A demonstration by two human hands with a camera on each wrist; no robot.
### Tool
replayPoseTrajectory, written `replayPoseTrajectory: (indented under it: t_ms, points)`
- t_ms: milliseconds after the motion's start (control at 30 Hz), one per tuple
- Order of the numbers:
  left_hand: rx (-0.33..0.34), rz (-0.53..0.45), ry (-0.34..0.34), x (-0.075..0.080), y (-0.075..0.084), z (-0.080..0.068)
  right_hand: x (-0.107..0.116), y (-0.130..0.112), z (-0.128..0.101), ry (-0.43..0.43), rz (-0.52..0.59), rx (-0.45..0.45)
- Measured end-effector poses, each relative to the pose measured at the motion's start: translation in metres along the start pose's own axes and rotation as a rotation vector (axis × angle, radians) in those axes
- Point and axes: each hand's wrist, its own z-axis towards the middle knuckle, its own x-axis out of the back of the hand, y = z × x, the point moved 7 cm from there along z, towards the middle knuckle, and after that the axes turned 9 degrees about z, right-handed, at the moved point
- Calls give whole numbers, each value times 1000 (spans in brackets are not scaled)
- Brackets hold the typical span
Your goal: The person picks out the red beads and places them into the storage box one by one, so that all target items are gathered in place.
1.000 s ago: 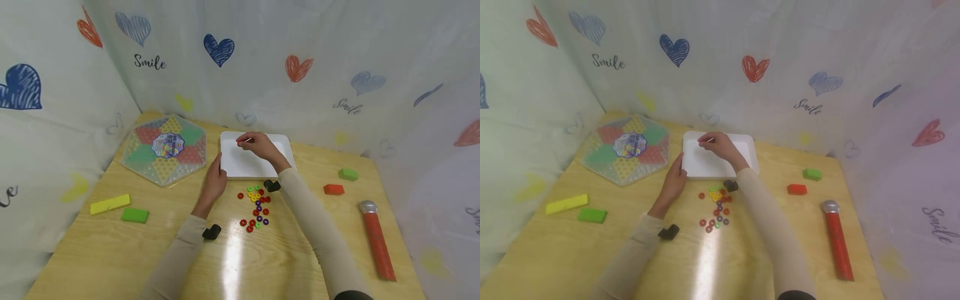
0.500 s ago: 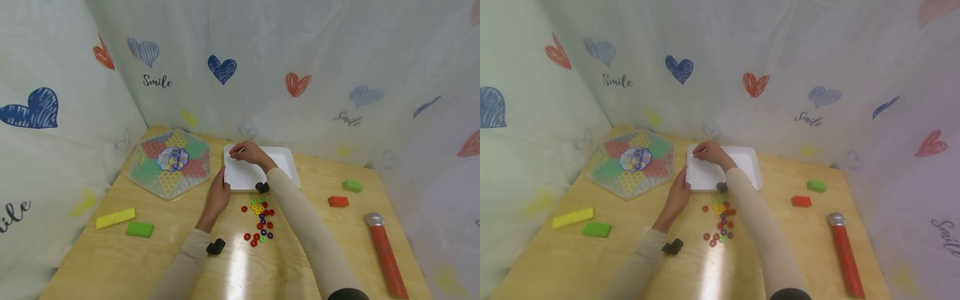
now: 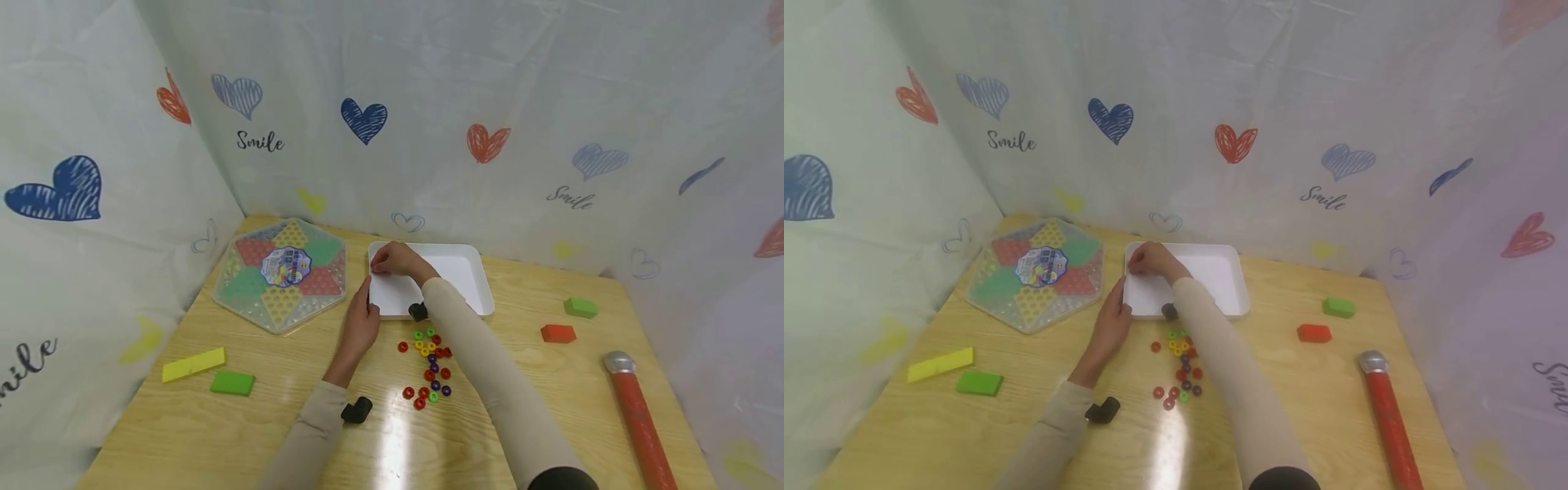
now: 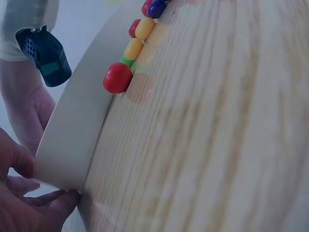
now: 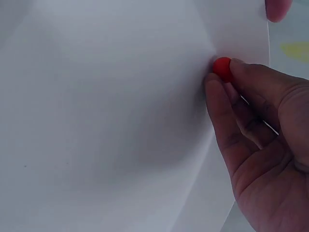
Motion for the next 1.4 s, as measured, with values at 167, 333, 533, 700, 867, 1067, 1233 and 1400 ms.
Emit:
replayPoseTrajectory:
  t_ms: [167, 333, 533, 700, 867, 1067, 1233, 1400]
  points:
    - [-12, -1, 1, -3, 2, -2, 0, 3, -6, 8, -7, -16]
    - [-9, -28, -16, -6, 1, -3, 7, 4, -16, 27, 11, -32]
    - [-13, -35, -24, -6, -2, 0, 28, 8, -40, 96, 72, 16]
    - [-7, -32, -36, -5, -3, 4, 43, 14, -71, 139, 128, 78]
    - [14, -29, -40, -2, -4, 4, 45, 19, -115, 162, 170, 132]
    - [30, -41, -51, -1, -5, 5, 35, 30, -169, 160, 278, 164]
    - [45, -47, -63, 0, -5, 6, 24, 49, -201, 171, 371, 143]
    - [53, -46, -64, 1, -5, 6, 10, 76, -221, 191, 374, 71]
